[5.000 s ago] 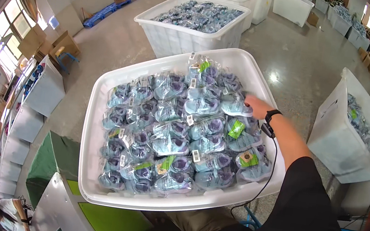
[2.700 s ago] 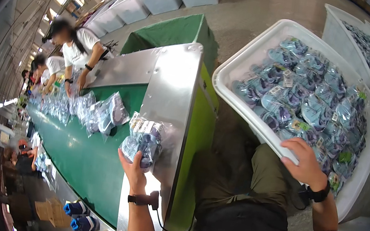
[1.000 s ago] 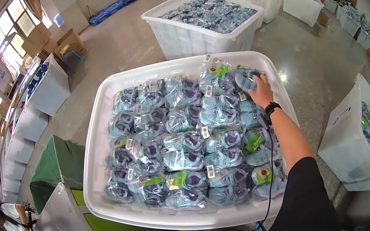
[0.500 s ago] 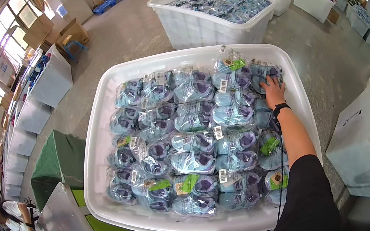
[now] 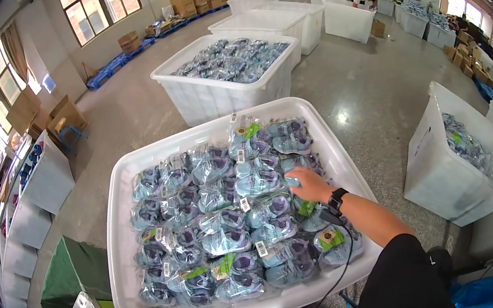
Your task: The person sorts packaged footwear from a large white bin onto a green conveyor belt. They pick up individual plastic-wrapped pairs of shoes and place them onto the moving belt, where other workers are also handling similar items.
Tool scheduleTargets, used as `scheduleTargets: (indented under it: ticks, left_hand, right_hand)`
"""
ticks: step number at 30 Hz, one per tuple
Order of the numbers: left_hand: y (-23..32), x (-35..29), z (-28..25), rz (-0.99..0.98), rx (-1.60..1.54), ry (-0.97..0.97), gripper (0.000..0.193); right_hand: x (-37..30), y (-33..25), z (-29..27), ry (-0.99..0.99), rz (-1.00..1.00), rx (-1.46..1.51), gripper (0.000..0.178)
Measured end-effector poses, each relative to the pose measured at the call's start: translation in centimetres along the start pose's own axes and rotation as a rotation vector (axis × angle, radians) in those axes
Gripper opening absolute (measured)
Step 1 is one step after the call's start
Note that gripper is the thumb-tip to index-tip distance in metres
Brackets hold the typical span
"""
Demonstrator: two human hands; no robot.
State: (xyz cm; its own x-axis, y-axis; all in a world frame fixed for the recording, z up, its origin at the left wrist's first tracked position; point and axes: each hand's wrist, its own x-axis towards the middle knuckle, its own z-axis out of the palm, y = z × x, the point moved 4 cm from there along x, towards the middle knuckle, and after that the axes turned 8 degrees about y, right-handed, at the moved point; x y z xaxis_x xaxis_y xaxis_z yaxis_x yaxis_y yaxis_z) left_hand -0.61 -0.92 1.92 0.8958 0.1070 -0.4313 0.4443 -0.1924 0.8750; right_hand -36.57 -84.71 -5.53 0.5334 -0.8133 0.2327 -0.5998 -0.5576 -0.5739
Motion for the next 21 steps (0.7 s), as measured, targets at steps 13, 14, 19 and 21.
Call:
scheduleTargets:
  ticks: [13, 14, 19, 21]
  left_hand:
    - [3.4, -1.8, -11.3, 0.185, 0.092, -0.112, 0.039]
    - [4.4, -1.7, -12.2, 0.196, 0.179, -0.134, 0.043]
    - [8.9, -3.4, -18.3, 0.481, 0.616, -0.018, 0.027]
    - [11.3, -3.4, -20.9, 0.426, 0.457, -0.031, 0.053]
  right_hand:
    - [-13.6, -20.4, -10.0, -0.739, -0.215, 0.150, 0.051]
    - [-13.4, -21.6, -10.9, -0.723, -0.272, 0.099, 0.052]
    - [-9.2, -30.5, -18.8, -0.719, -0.517, -0.018, 0.065]
    - [-6.2, -35.6, -23.1, -0.603, -0.505, -0.040, 0.060]
